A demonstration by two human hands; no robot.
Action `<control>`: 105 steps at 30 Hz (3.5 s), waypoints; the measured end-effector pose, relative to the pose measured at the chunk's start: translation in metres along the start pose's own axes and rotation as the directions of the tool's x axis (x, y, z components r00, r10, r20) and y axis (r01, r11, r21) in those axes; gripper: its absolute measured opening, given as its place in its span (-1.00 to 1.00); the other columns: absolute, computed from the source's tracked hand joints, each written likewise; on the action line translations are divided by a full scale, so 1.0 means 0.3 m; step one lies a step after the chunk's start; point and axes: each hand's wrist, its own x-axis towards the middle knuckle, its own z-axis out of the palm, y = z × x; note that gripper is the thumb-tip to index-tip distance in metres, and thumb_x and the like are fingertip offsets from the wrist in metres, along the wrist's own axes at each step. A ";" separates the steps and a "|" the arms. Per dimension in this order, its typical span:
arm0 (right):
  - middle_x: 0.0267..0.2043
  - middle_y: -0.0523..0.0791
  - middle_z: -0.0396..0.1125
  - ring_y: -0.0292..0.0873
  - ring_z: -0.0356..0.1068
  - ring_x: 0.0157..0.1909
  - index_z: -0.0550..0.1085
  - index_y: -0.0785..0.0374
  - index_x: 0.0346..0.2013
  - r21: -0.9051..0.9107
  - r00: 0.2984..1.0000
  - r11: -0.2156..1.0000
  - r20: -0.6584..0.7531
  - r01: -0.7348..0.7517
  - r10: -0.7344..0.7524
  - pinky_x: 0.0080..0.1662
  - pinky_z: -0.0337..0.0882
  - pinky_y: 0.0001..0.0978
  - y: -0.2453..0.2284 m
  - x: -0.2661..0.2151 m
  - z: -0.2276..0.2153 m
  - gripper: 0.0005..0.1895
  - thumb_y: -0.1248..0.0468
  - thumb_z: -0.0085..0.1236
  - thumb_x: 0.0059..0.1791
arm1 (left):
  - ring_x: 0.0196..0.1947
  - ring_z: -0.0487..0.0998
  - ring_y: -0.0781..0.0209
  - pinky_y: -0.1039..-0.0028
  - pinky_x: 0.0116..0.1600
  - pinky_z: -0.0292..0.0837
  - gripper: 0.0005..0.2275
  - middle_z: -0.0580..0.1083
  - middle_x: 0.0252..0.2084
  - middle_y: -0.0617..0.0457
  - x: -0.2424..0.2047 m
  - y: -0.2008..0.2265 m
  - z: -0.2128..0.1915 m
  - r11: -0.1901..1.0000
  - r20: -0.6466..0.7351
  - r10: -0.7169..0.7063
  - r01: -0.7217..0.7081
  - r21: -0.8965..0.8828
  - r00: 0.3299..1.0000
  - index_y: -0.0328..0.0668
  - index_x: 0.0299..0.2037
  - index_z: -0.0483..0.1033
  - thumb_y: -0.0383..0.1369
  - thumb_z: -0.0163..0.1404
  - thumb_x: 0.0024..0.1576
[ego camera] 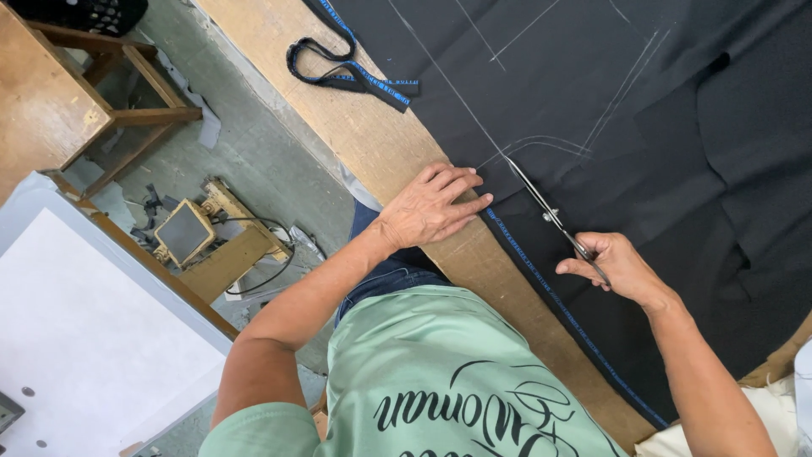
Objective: The person uses a ruler and chalk to draw straight lines on a large piece of black fabric laid out on a wooden table. They then use scissors to cut the fabric along the marked lines, separating a section of the material.
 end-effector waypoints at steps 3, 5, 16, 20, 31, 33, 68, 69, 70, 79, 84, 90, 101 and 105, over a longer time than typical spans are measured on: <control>-0.87 0.03 0.23 -0.19 0.25 -0.82 0.42 0.33 -0.70 -0.027 0.998 0.998 -0.040 0.049 -0.050 -0.74 0.17 -0.51 0.180 0.072 -0.015 -0.58 0.27 0.55 -0.17 | 0.33 0.43 -0.02 0.10 0.38 0.27 -0.72 0.44 0.22 -0.04 -0.022 0.018 0.086 0.988 -0.142 -0.107 0.089 -0.125 0.984 0.09 0.20 0.58 -0.15 -0.14 0.44; -0.87 0.02 0.23 -0.19 0.26 -0.80 0.42 0.33 -0.70 -0.020 0.998 0.999 -0.040 0.050 -0.050 -0.74 0.19 -0.51 0.170 0.068 -0.013 -0.58 0.27 0.55 -0.17 | 0.33 0.43 -0.02 0.10 0.38 0.27 -0.72 0.44 0.22 -0.04 -0.022 0.019 0.086 0.989 -0.143 -0.104 0.087 -0.123 0.984 0.10 0.21 0.58 -0.15 -0.14 0.44; -0.84 -0.01 0.23 -0.19 0.29 -0.75 0.43 0.33 -0.68 0.012 0.999 0.999 -0.036 0.036 -0.036 -0.73 0.25 -0.50 0.184 0.070 -0.016 -0.58 0.24 0.54 -0.14 | 0.34 0.42 -0.02 0.09 0.40 0.25 -0.72 0.43 0.22 -0.04 -0.025 0.015 0.092 0.988 -0.138 -0.104 0.087 -0.125 0.985 0.09 0.22 0.57 -0.15 -0.14 0.44; -0.85 0.00 0.23 -0.20 0.28 -0.77 0.43 0.33 -0.69 -0.002 0.998 0.999 -0.033 0.046 -0.046 -0.74 0.23 -0.51 0.192 0.073 -0.015 -0.57 0.23 0.54 -0.14 | 0.34 0.43 -0.02 0.09 0.40 0.25 -0.72 0.44 0.22 -0.04 -0.025 0.017 0.092 0.988 -0.144 -0.103 0.085 -0.126 0.984 0.09 0.20 0.57 -0.15 -0.14 0.44; -0.87 0.03 0.23 -0.18 0.27 -0.79 0.41 0.35 -0.70 -0.019 0.999 0.999 -0.026 0.040 -0.040 -0.74 0.22 -0.50 0.173 0.072 -0.014 -0.58 0.29 0.57 -0.19 | 0.35 0.42 -0.01 0.10 0.41 0.25 -0.73 0.44 0.22 -0.03 -0.023 0.019 0.082 0.987 -0.128 -0.115 0.098 -0.131 0.985 0.10 0.22 0.57 -0.16 -0.13 0.44; -0.87 0.04 0.22 -0.20 0.24 -0.81 0.40 0.33 -0.69 -0.021 0.998 0.999 -0.041 0.043 -0.044 -0.74 0.18 -0.51 0.179 0.069 -0.009 -0.56 0.26 0.55 -0.16 | 0.34 0.42 -0.01 0.10 0.41 0.25 -0.73 0.43 0.22 -0.03 -0.023 0.019 0.083 0.986 -0.134 -0.107 0.088 -0.138 0.985 0.08 0.20 0.58 -0.16 -0.13 0.44; -0.87 0.02 0.22 -0.19 0.19 -0.85 0.41 0.31 -0.71 0.690 0.734 0.721 -0.460 -0.057 0.499 -0.76 0.09 -0.51 -0.201 -0.080 0.842 -0.48 0.10 0.57 -0.12 | -0.23 0.64 -0.13 0.12 -0.17 0.64 -0.72 0.36 -0.13 0.03 0.300 -0.136 0.012 0.889 0.394 0.045 0.143 -0.435 0.918 -0.01 0.09 0.53 -0.33 0.00 0.16; -0.87 0.03 0.23 -0.19 0.18 -0.86 0.42 0.29 -0.71 0.682 0.698 0.730 -0.499 -0.049 0.514 -0.76 0.07 -0.52 -0.171 -0.043 0.899 -0.48 0.08 0.55 -0.10 | -0.25 0.64 -0.13 0.12 -0.19 0.64 -0.78 0.36 -0.15 0.03 0.307 -0.146 0.016 0.877 0.395 0.065 0.137 -0.460 0.916 -0.06 -0.02 0.57 -0.31 0.00 0.17; -0.87 0.03 0.23 -0.19 0.18 -0.86 0.42 0.29 -0.71 0.696 0.687 0.717 -0.502 -0.039 0.525 -0.76 0.07 -0.52 -0.181 -0.017 0.923 -0.48 0.08 0.55 -0.10 | -0.25 0.64 -0.13 0.12 -0.19 0.64 -0.78 0.36 -0.15 0.03 0.313 -0.169 0.051 0.877 0.401 0.089 0.119 -0.466 0.912 -0.06 -0.02 0.57 -0.31 0.00 0.17; -0.86 0.01 0.16 -0.18 0.12 -0.86 0.38 0.23 -0.67 0.853 0.439 0.490 -0.514 0.177 0.736 -0.75 0.08 -0.49 -0.376 0.024 1.181 -0.48 0.06 0.51 -0.06 | -0.16 0.70 -0.27 0.05 -0.16 0.69 -0.89 0.51 -0.24 -0.05 0.358 -0.283 0.028 0.700 0.503 0.093 0.302 -0.647 0.860 -0.11 -0.12 0.64 -0.35 0.10 0.22; -0.83 -0.07 0.17 -0.23 0.21 -0.79 0.38 0.24 -0.66 0.861 0.393 0.390 -0.500 0.327 0.772 -0.71 0.15 -0.53 -0.484 0.083 1.197 -0.48 0.08 0.49 -0.01 | -0.06 0.71 -0.26 0.09 -0.08 0.72 -0.83 0.57 -0.15 -0.15 0.370 -0.325 -0.005 0.679 0.499 0.136 0.286 -0.676 0.856 -0.21 0.01 0.54 -0.51 0.07 0.24; -0.79 -0.10 0.15 -0.26 0.22 -0.74 0.35 0.24 -0.65 0.831 0.364 0.384 -0.531 0.403 0.765 -0.71 0.14 -0.55 -0.518 0.105 1.168 -0.45 0.08 0.49 0.01 | -0.08 0.67 -0.26 0.08 -0.08 0.68 -0.78 0.48 -0.10 -0.10 0.392 -0.336 -0.068 0.747 0.416 0.269 0.085 -0.660 0.869 -0.15 0.11 0.50 -0.44 0.04 0.28; -0.82 -0.05 0.13 -0.19 0.23 -0.76 0.36 0.28 -0.66 0.831 0.297 0.280 -0.455 0.481 0.839 -0.73 0.15 -0.50 -0.468 0.172 1.260 -0.48 0.15 0.48 0.00 | -0.07 0.57 -0.14 0.19 -0.11 0.63 -0.70 0.39 -0.05 -0.13 0.361 -0.221 0.168 0.795 0.389 0.540 -0.301 -0.526 0.746 -0.38 0.08 0.51 -0.36 0.17 0.23; -0.81 -0.04 0.14 -0.20 0.24 -0.76 0.35 0.27 -0.66 0.828 0.289 0.270 -0.447 0.492 0.847 -0.73 0.16 -0.51 -0.476 0.195 1.281 -0.49 0.17 0.47 0.01 | -0.10 0.53 -0.24 0.05 -0.16 0.59 -0.78 0.41 -0.07 -0.23 0.349 -0.244 0.204 0.723 0.355 0.575 -0.255 -0.642 0.737 -0.48 0.00 0.50 -0.44 0.11 0.26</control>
